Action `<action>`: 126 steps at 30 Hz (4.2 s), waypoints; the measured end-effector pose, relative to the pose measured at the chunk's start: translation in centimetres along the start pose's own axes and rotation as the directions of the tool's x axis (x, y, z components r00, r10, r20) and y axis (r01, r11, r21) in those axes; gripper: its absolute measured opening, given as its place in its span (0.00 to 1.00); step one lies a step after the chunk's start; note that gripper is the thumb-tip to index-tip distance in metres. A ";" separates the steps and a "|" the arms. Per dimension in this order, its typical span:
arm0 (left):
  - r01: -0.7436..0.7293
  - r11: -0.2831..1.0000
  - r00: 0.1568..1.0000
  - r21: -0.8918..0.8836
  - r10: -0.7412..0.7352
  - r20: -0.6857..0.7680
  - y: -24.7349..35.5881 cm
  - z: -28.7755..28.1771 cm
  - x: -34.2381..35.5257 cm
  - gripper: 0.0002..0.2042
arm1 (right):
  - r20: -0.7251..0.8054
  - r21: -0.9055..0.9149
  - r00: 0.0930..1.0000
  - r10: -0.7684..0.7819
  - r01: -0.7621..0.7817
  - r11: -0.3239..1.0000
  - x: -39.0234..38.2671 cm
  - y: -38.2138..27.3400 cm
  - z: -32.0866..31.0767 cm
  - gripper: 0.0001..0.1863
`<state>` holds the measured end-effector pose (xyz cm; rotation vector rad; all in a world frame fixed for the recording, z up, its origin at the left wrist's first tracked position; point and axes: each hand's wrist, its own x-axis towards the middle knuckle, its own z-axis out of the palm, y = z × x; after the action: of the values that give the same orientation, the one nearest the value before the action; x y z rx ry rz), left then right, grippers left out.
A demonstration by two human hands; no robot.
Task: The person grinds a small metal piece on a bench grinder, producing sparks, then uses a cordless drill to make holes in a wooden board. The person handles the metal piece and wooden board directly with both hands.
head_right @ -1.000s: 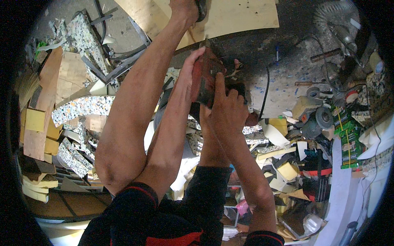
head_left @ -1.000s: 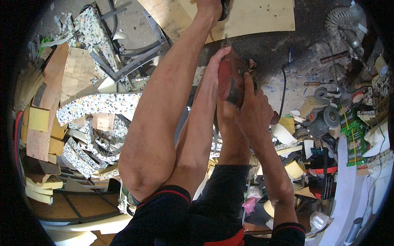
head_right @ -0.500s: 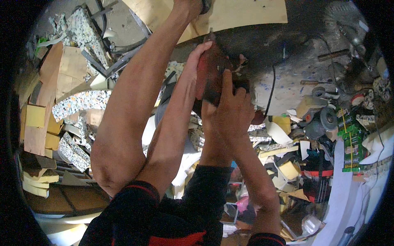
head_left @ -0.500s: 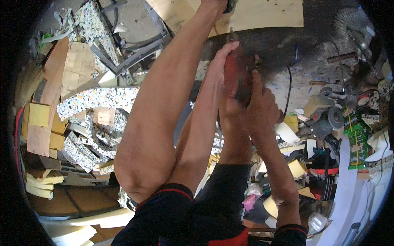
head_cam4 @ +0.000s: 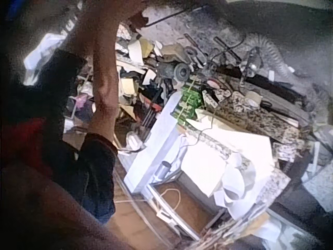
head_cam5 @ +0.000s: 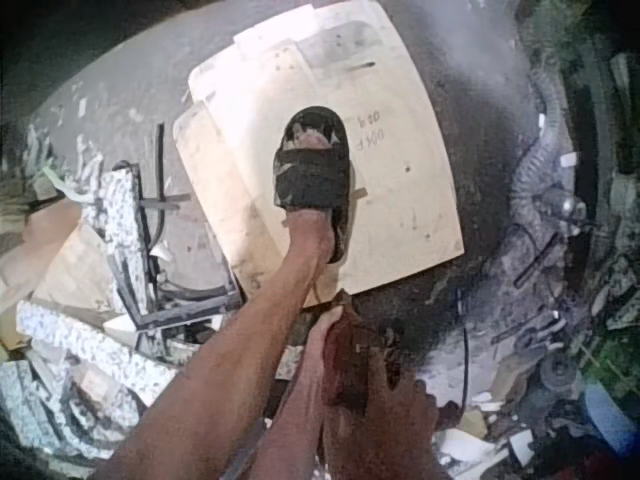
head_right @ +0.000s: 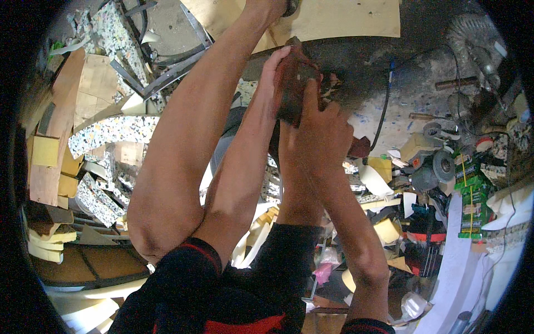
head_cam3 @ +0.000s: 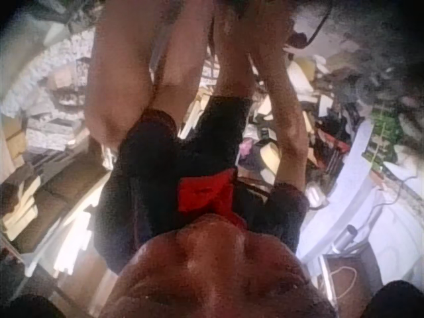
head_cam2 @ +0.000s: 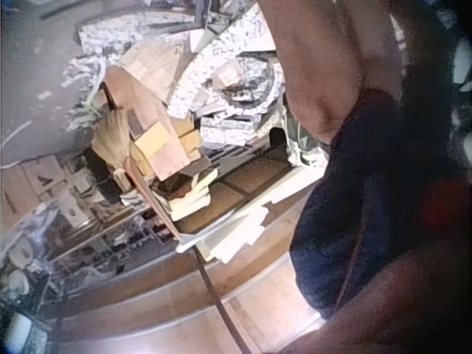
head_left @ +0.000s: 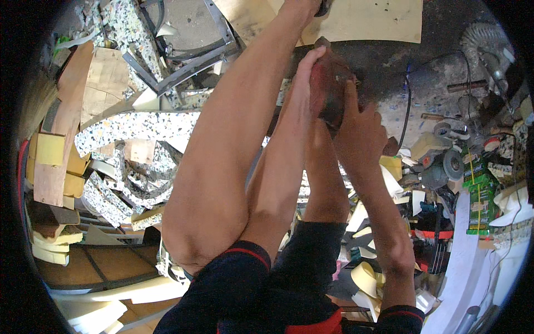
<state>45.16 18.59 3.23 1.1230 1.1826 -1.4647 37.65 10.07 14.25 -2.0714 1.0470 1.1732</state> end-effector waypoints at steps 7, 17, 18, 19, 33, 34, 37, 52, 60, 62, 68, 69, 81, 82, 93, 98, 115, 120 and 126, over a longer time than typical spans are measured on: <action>-0.019 1.000 1.000 -0.025 0.019 -0.013 1.0 0.2 -0.1 0.19 | 0.135 0.007 0.991 -0.024 0.023 1.000 -2.2 -0.2 -2.3 0.47; 0.072 0.980 0.996 -0.183 -0.062 0.058 -1.1 5.8 -7.2 0.19 | 0.053 -0.018 0.993 -0.103 0.104 0.994 -10.4 4.9 -10.1 0.43; 0.104 0.971 0.993 -0.217 -0.087 0.083 -1.3 7.1 -8.3 0.19 | 0.060 -0.058 0.993 -0.102 0.105 0.993 -11.7 5.2 -12.1 0.43; 0.128 0.961 0.989 -0.247 -0.105 0.102 -1.4 8.5 -9.6 0.19 | 0.068 -0.094 0.993 -0.101 0.108 0.990 -12.9 5.6 -14.0 0.44; 0.009 0.972 0.991 -0.236 0.024 0.134 -1.3 16.7 -17.4 0.21 | -0.188 -0.151 0.920 -0.344 0.319 0.936 -19.3 11.3 -17.6 0.46; 0.027 0.974 0.990 -0.223 0.005 0.141 -2.1 15.9 -17.0 0.21 | -0.187 -0.162 0.909 -0.373 0.346 0.924 -19.8 11.8 -17.0 0.44; 0.077 0.978 0.984 -0.193 -0.044 0.171 -3.6 14.3 -15.3 0.23 | -0.152 -0.224 0.897 -0.416 0.379 0.898 -20.0 12.8 -15.6 0.49; -0.363 0.848 0.919 -0.385 0.258 -0.298 -5.2 -4.6 -0.2 0.26 | -0.182 0.188 0.927 -0.329 0.361 0.913 -14.7 12.6 -13.8 0.47; -0.440 0.502 0.890 -0.744 0.352 -0.289 -1.5 -12.8 12.6 0.34 | -0.153 0.468 0.984 0.092 -0.010 0.884 -11.2 13.7 -12.5 0.34; -0.432 0.470 0.892 -0.769 0.350 -0.287 -1.3 -11.3 11.8 0.30 | -0.173 0.454 0.976 0.134 -0.042 0.890 -10.8 10.6 -12.6 0.32; -0.491 0.417 0.871 -0.765 0.258 -0.418 -4.9 -5.3 2.5 0.18 | -0.303 0.504 0.930 0.208 -0.029 0.863 -12.4 11.5 -14.5 0.37; -0.511 0.431 0.859 -0.744 0.262 -0.439 -6.3 -5.1 1.2 0.18 | -0.285 0.491 0.942 0.177 -0.015 0.871 -12.0 8.8 -14.9 0.36; -0.510 0.473 0.860 -0.719 0.276 -0.428 -8.8 -0.4 0.3 0.16 | -0.298 0.412 0.946 0.130 0.005 0.911 -10.9 5.7 -17.2 0.34; -0.506 0.500 0.862 -0.703 0.276 -0.425 -8.7 -0.1 1.3 0.16 | -0.301 0.409 0.944 0.135 0.000 0.913 -10.6 5.1 -16.7 0.34; -0.359 0.602 0.933 -0.713 0.247 -0.261 -5.1 -4.5 10.6 0.18 | -0.230 0.404 0.958 0.172 -0.066 0.912 -10.2 3.4 -13.4 0.24; -0.260 0.646 0.964 -0.717 0.218 -0.153 -5.9 -5.0 12.7 0.21 | -0.179 0.498 0.965 0.193 -0.081 0.864 -9.7 3.2 -12.4 0.26; -0.164 0.939 0.984 -0.303 0.178 0.020 -5.3 -10.0 9.0 0.43 | -0.180 0.144 0.983 -0.032 0.058 0.988 -8.8 0.2 -12.8 0.33; 0.044 0.837 0.947 -0.545 0.138 0.289 -1.5 -7.0 -2.4 0.36 | -0.042 -0.018 0.932 -0.359 0.358 0.933 -6.5 -5.3 -12.2 0.42; 0.104 0.656 0.917 -0.748 0.229 0.328 5.1 -2.8 -8.1 0.28 | 0.047 -0.314 0.928 -0.370 0.365 0.876 -6.1 -11.7 -12.4 0.43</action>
<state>51.77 21.61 10.02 0.2498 1.2497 -0.8969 51.13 9.49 26.36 -2.3933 0.4496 1.1846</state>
